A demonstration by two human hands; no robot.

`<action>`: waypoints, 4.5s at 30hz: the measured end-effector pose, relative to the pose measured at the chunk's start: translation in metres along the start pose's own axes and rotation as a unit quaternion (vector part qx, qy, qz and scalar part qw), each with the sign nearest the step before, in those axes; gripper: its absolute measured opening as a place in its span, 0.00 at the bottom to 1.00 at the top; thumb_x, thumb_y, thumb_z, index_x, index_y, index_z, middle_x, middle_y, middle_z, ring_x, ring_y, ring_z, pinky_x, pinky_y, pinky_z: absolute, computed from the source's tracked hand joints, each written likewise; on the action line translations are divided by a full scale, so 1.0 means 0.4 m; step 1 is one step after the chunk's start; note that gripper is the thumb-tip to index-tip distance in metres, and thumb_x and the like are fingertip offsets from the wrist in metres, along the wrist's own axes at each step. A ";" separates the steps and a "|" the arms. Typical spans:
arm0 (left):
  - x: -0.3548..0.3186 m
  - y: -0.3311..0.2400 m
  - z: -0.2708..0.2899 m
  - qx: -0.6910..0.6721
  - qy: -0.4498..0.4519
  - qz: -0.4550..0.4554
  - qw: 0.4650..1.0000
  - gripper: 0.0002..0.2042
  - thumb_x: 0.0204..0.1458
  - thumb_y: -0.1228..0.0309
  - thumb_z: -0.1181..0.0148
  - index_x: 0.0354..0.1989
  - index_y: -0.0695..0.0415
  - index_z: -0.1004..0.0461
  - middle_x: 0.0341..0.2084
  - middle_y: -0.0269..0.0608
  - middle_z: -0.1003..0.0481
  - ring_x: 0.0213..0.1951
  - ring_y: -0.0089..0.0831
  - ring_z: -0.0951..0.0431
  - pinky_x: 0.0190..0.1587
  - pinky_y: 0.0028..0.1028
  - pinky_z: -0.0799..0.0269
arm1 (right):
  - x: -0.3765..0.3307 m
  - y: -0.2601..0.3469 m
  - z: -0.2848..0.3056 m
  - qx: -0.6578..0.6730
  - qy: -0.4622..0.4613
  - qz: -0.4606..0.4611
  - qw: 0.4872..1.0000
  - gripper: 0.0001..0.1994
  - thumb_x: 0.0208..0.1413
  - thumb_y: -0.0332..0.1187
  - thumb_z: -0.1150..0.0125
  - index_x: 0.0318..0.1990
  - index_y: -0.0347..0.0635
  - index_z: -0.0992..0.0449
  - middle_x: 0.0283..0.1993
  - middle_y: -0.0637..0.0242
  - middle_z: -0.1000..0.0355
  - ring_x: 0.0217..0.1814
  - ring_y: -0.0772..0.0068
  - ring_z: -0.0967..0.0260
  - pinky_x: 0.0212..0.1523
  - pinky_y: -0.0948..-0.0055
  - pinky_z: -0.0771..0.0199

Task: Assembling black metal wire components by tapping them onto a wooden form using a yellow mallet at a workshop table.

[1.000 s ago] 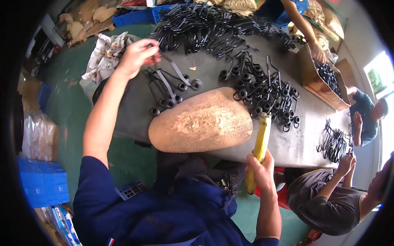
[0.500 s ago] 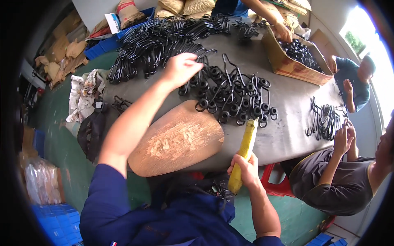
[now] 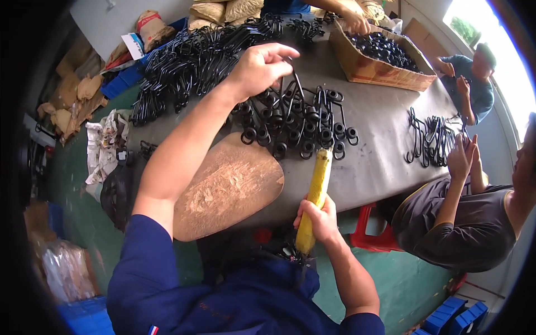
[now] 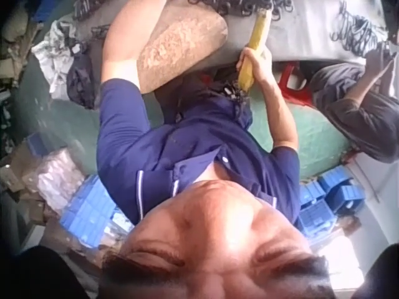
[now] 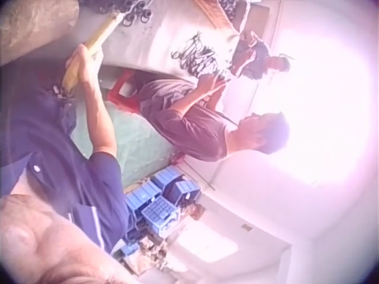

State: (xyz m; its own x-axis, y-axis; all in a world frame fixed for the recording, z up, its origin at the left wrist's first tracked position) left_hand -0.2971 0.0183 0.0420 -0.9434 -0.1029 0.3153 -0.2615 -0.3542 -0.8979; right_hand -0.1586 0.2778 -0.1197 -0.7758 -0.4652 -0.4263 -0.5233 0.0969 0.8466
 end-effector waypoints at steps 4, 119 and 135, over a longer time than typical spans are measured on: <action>-0.153 -0.153 0.026 0.107 -0.075 -0.208 0.969 0.05 0.50 0.72 0.39 0.32 0.61 0.21 0.20 0.41 0.25 0.23 0.29 0.24 0.28 0.27 0.29 | 0.000 -0.004 0.013 -0.007 -0.003 0.056 0.998 0.09 0.54 0.28 0.44 0.40 0.37 0.36 0.24 0.61 0.31 0.18 0.66 0.30 0.20 0.68 0.26; -0.381 0.011 -0.085 -0.232 -0.074 0.139 0.960 0.34 0.48 0.80 0.45 0.65 0.66 0.51 0.22 0.36 0.30 0.20 0.21 0.31 0.23 0.22 0.32 | -0.011 0.017 0.064 -0.060 -0.007 -0.040 0.997 0.08 0.56 0.34 0.44 0.35 0.39 0.31 0.23 0.63 0.30 0.19 0.68 0.30 0.20 0.69 0.27; -0.578 -0.077 0.078 0.078 -0.048 -0.041 0.995 0.04 0.57 0.77 0.41 0.36 0.65 0.23 0.23 0.34 0.26 0.24 0.16 0.28 0.26 0.20 0.32 | -0.303 0.208 -0.230 -0.097 0.052 0.537 0.837 0.18 0.45 0.28 0.36 0.45 0.36 0.31 0.30 0.59 0.25 0.26 0.69 0.29 0.33 0.72 0.27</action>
State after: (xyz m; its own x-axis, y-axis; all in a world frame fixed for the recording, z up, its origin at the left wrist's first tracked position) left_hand -0.0644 0.0238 0.0062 -0.8945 -0.1544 0.4196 -0.2938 -0.5044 -0.8119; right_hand -0.0757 0.2613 0.0315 -0.7215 -0.2778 0.6343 0.5299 0.3681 0.7640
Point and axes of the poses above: each hand's wrist, its own x-axis towards the middle knuckle, its own z-axis out of the back of the hand, y = z × x, the point moved 4 cm from there along x, towards the middle knuckle
